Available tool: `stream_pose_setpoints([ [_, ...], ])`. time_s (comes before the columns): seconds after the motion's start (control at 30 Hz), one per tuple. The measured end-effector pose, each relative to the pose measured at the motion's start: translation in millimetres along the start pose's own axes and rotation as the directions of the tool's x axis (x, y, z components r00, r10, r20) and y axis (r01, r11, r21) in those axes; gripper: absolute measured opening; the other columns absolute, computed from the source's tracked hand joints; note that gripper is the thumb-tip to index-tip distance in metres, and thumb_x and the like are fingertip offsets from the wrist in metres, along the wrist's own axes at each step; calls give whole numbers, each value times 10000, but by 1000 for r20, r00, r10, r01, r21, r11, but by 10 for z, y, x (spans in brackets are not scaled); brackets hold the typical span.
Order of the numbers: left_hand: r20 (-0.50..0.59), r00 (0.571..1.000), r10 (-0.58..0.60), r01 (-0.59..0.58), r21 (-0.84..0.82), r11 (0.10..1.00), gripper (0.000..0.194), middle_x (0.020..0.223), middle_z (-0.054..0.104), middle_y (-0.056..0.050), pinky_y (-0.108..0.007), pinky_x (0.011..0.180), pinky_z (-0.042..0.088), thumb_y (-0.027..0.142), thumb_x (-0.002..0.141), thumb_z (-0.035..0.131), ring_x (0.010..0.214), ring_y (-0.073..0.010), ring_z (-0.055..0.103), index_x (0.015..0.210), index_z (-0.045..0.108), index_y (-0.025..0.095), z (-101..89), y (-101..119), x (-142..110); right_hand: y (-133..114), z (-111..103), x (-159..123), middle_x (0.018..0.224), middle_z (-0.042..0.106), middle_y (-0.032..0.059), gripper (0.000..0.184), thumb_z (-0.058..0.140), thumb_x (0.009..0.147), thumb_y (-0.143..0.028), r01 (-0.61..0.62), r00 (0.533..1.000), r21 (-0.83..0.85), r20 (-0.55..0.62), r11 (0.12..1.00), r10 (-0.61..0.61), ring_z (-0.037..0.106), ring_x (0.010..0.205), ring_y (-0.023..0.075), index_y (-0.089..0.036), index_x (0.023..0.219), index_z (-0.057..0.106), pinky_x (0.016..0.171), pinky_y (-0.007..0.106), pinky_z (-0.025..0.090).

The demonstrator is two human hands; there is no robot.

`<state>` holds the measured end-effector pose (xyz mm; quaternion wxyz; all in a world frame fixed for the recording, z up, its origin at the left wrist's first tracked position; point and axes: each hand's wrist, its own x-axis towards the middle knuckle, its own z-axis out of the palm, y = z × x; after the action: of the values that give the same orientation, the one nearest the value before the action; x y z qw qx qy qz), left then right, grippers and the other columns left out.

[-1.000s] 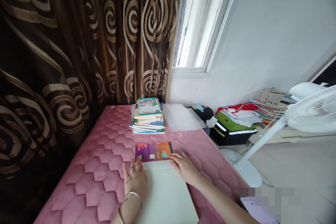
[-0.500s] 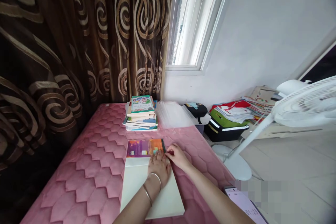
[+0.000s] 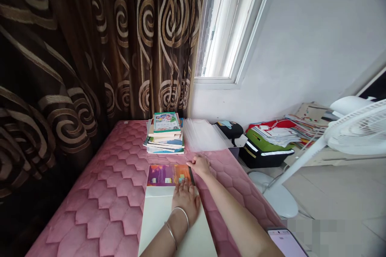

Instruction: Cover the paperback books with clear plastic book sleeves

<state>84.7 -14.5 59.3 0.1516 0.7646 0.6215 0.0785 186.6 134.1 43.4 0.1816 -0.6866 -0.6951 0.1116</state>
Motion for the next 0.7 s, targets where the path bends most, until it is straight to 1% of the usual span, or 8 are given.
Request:
stream_pose_setpoints([
  [0.1, -7, 1000, -1, 1, 8, 1000, 588, 1498, 331, -174, -437, 1158, 183, 369, 909, 232, 1399, -271, 273, 1362, 461, 71, -15, 9, -9, 37, 39, -187, 1026, 632, 83, 232, 594, 848, -411, 40, 998, -40, -44, 998, -42, 551, 1028, 236, -192, 788, 643, 784, 314, 377],
  [0.2, -28, 1000, -4, 4, 19, 1000, 592, 1488, 350, -175, -436, 1156, 192, 366, 910, 228, 1391, -272, 291, 1365, 455, 61, -11, 17, -12, 127, 64, -434, 1029, 605, 88, 216, 568, 872, -391, 97, 993, -83, -65, 992, -103, 542, 1006, 231, -193, 813, 631, 802, 321, 371],
  [0.3, -41, 999, 11, -10, 20, 1000, 596, 1483, 358, -178, -435, 1155, 196, 366, 911, 236, 1389, -275, 294, 1377, 437, 53, 16, 10, -2, 258, 48, -635, 976, 597, 57, 179, 593, 856, -365, 173, 985, -62, -15, 983, -175, 551, 966, 213, -203, 780, 611, 748, 298, 372],
  [0.37, -46, 999, 10, -9, 24, 1000, 590, 1484, 358, -176, -433, 1154, 200, 367, 911, 243, 1388, -278, 297, 1372, 447, 59, 41, 0, 9, 324, 9, -690, 947, 600, 30, 165, 638, 817, -349, 182, 982, -1, 43, 983, -181, 561, 940, 189, -206, 743, 600, 724, 274, 368],
  [0.47, -50, 999, 0, 1, 35, 999, 589, 1486, 353, -175, -435, 1151, 208, 371, 912, 247, 1384, -281, 305, 1374, 446, 64, 71, -14, 25, 328, -66, -615, 944, 620, 12, 206, 734, 714, -367, 107, 987, 26, 119, 994, -110, 571, 897, 161, -206, 711, 606, 720, 250, 366],
  [0.57, -39, 999, 6, -4, 41, 999, 595, 1492, 341, -174, -442, 1152, 203, 376, 917, 228, 1390, -282, 291, 1382, 434, 66, 74, -15, 29, 244, -114, -389, 924, 653, 10, 300, 804, 594, -438, 40, 987, -8, 155, 999, -39, 580, 864, 167, -213, 690, 630, 705, 250, 366],
  [0.63, -24, 1000, 11, -10, 39, 999, 593, 1497, 330, -172, -449, 1152, 195, 377, 919, 219, 1395, -284, 278, 1370, 453, 71, 64, -12, 27, 177, -110, -219, 883, 672, 8, 320, 791, 589, -484, 17, 989, -20, 145, 1000, -14, 590, 845, 181, -220, 697, 646, 705, 267, 370],
  [0.7, -16, 1000, 9, -8, 37, 999, 593, 1503, 319, -170, -452, 1152, 192, 381, 914, 229, 1398, -286, 271, 1361, 466, 72, 53, -8, 24, 120, -80, -88, 883, 684, 27, 327, 722, 661, -531, -19, 994, -35, 102, 999, 23, 596, 882, 212, -216, 724, 660, 729, 300, 378],
])
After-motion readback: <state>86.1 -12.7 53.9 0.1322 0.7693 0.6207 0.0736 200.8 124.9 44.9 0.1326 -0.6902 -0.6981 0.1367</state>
